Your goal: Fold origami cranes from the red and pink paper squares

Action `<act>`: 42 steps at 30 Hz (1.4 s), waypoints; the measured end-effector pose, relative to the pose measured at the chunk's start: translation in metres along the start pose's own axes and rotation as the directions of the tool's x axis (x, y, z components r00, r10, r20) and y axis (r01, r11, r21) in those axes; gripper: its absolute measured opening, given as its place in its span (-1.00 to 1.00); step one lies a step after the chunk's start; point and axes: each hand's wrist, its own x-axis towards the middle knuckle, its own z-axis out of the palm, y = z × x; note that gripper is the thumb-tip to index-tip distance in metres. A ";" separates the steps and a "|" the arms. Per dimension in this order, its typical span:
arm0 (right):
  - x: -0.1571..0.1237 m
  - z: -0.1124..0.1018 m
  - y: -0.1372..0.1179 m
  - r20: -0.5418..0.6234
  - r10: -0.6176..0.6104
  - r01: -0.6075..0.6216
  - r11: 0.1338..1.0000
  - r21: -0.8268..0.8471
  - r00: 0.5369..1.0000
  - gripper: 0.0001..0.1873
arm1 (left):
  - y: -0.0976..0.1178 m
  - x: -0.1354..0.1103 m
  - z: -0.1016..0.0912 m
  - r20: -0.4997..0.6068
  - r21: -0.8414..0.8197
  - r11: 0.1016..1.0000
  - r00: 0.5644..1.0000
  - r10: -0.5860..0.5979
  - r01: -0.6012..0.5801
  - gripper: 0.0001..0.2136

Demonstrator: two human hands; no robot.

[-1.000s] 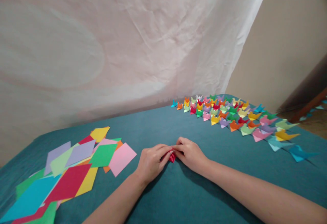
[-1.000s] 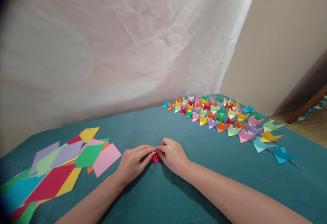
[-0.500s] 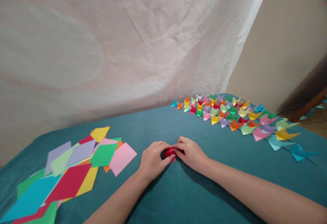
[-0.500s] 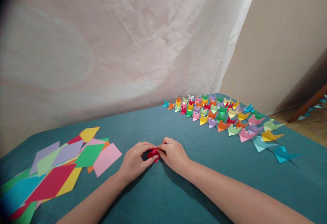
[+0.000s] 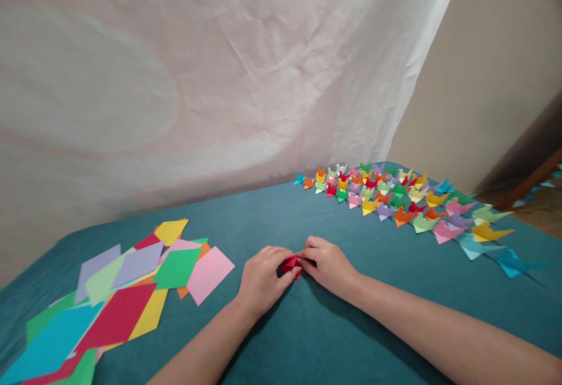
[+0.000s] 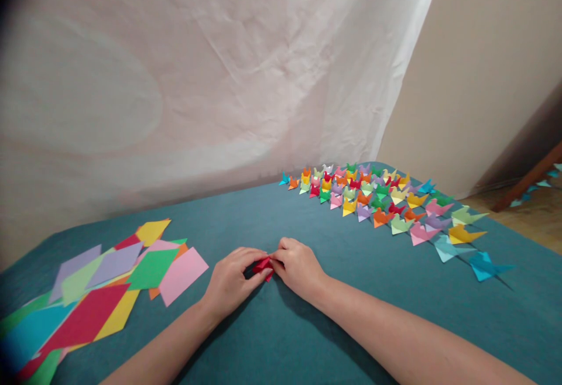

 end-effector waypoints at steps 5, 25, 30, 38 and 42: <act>-0.002 -0.003 0.003 0.013 0.003 -0.004 0.999 0.047 1.000 -0.82 | 0.001 0.000 -0.002 0.004 0.023 1.000 1.000 0.006 -0.006 -0.85; -0.012 -0.021 -0.011 0.097 -0.234 0.252 0.929 -0.272 0.967 -0.82 | -0.001 0.001 0.001 0.010 0.023 1.000 1.000 0.019 -0.020 -0.82; -0.012 -0.019 -0.012 0.112 -0.221 0.246 0.918 -0.310 0.969 -0.85 | -0.001 0.001 0.000 0.011 0.056 0.997 0.999 0.046 -0.047 -0.81; -0.012 -0.020 -0.015 0.142 -0.206 0.246 0.892 -0.379 0.968 -0.89 | 0.003 -0.001 -0.001 0.028 0.116 0.990 0.996 0.083 -0.086 -0.81; -0.012 -0.021 -0.018 0.165 -0.190 0.243 0.878 -0.412 0.968 -0.89 | 0.005 -0.001 -0.002 0.033 0.133 0.987 0.995 0.090 -0.093 -0.81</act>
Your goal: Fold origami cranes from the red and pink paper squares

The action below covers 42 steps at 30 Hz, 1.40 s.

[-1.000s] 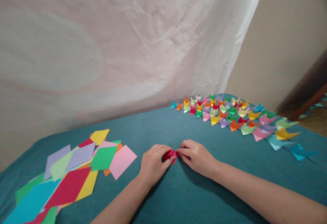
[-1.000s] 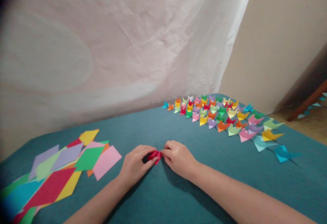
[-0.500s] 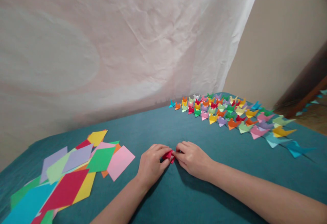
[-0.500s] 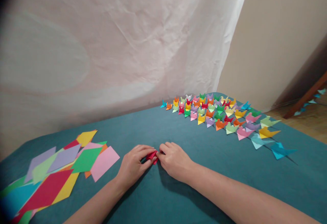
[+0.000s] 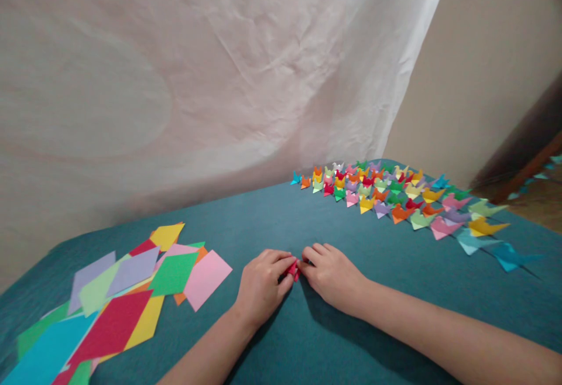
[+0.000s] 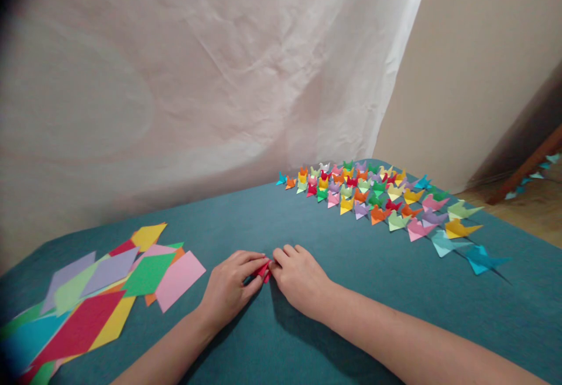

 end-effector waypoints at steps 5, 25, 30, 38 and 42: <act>-0.001 0.000 0.001 0.007 -0.008 0.008 1.000 -0.005 1.000 -0.86 | -0.001 0.000 0.001 -0.007 -0.003 1.000 1.000 0.008 -0.008 -0.80; -0.002 -0.003 -0.003 0.043 0.025 -0.023 0.999 -0.044 0.999 -0.86 | 0.002 0.001 0.000 0.023 0.013 1.000 1.000 -0.012 0.012 -0.80; -0.003 -0.004 -0.003 0.052 0.023 -0.021 0.999 -0.039 0.998 -0.85 | 0.003 0.000 0.002 0.013 0.024 1.000 1.000 0.003 -0.004 -0.78; -0.004 -0.005 0.001 0.056 -0.012 0.013 1.000 -0.027 0.998 -0.84 | 0.007 -0.001 0.000 -0.024 0.030 0.999 1.000 0.011 -0.010 -0.77; -0.004 -0.003 0.004 0.052 -0.016 0.015 1.000 0.016 0.999 -0.84 | 0.008 -0.002 0.000 -0.031 0.041 0.999 0.999 0.006 -0.005 -0.77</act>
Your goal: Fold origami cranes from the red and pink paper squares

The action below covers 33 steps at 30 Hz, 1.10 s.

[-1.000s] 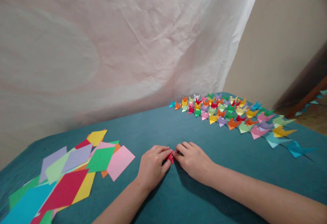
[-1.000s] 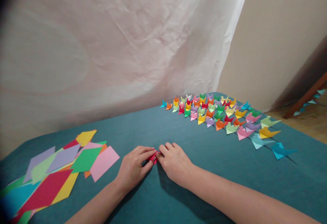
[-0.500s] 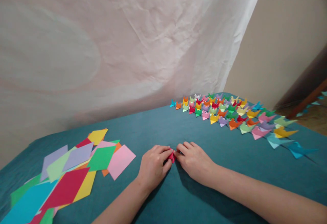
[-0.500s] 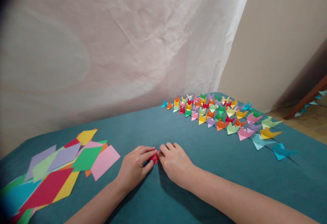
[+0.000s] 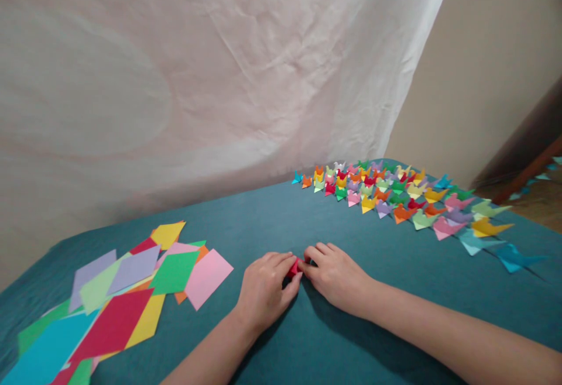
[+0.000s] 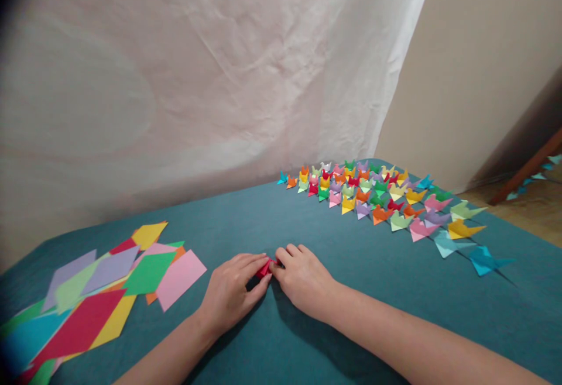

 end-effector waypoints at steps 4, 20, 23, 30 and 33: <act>0.000 0.000 0.002 -0.015 0.006 -0.006 0.999 0.038 1.000 -0.82 | 0.000 -0.001 0.000 -0.009 0.011 1.000 1.000 0.003 -0.003 -0.77; 0.000 0.007 0.006 -0.135 0.003 0.016 0.989 0.145 0.991 -0.81 | 0.000 0.000 0.001 0.023 0.075 0.997 1.000 0.020 -0.022 -0.76; 0.000 0.007 0.006 -0.116 0.001 0.016 0.989 0.148 0.993 -0.81 | 0.002 0.001 0.000 0.023 0.078 0.997 1.000 0.021 -0.023 -0.76; 0.001 0.003 0.007 -0.079 -0.003 0.015 0.987 0.157 0.997 -0.82 | 0.007 0.001 -0.002 -0.009 0.087 0.996 1.000 0.019 -0.018 -0.75; 0.001 0.003 0.006 -0.075 -0.002 0.013 0.988 0.151 0.997 -0.83 | 0.007 0.002 -0.001 -0.026 0.099 0.995 0.999 0.034 -0.031 -0.76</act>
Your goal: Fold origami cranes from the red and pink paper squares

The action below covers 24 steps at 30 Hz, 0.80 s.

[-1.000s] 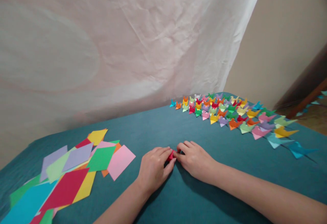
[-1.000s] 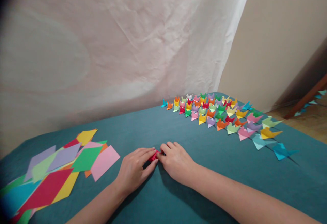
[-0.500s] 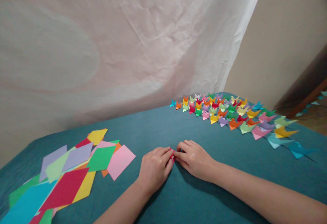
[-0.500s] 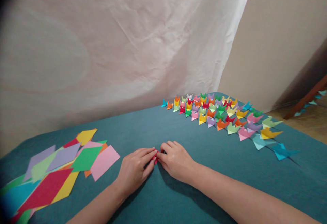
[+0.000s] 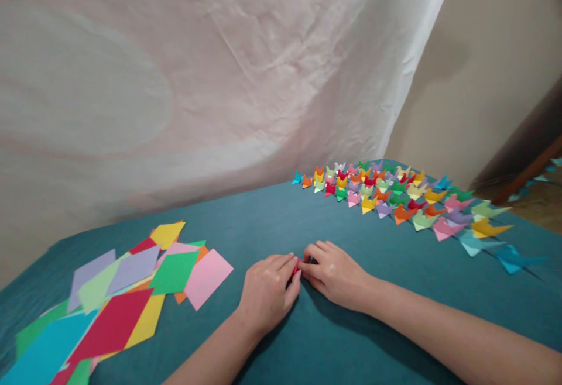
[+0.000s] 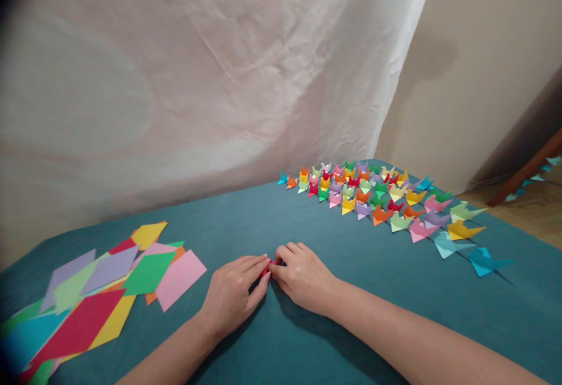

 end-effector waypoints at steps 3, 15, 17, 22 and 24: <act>0.000 0.000 0.000 -0.017 -0.006 0.006 1.000 0.000 1.000 -0.82 | -0.001 0.000 0.000 -0.003 0.015 1.000 1.000 0.007 -0.007 -0.77; -0.002 0.006 0.005 -0.118 0.071 -0.056 0.990 0.126 0.991 -0.81 | 0.000 -0.001 0.003 0.022 0.083 0.995 0.998 0.055 -0.057 -0.75; -0.001 0.007 0.005 -0.117 0.066 -0.052 0.992 0.116 0.991 -0.81 | -0.001 -0.001 0.004 0.029 0.094 0.994 0.998 0.062 -0.064 -0.75; -0.001 0.008 0.006 -0.126 0.038 -0.027 0.996 0.083 0.991 -0.80 | 0.000 -0.001 0.003 0.036 0.099 0.992 0.997 0.073 -0.076 -0.75; -0.001 0.008 0.007 -0.125 0.028 -0.018 0.997 0.076 0.992 -0.81 | 0.001 -0.001 0.002 0.042 0.089 0.993 0.997 0.069 -0.073 -0.75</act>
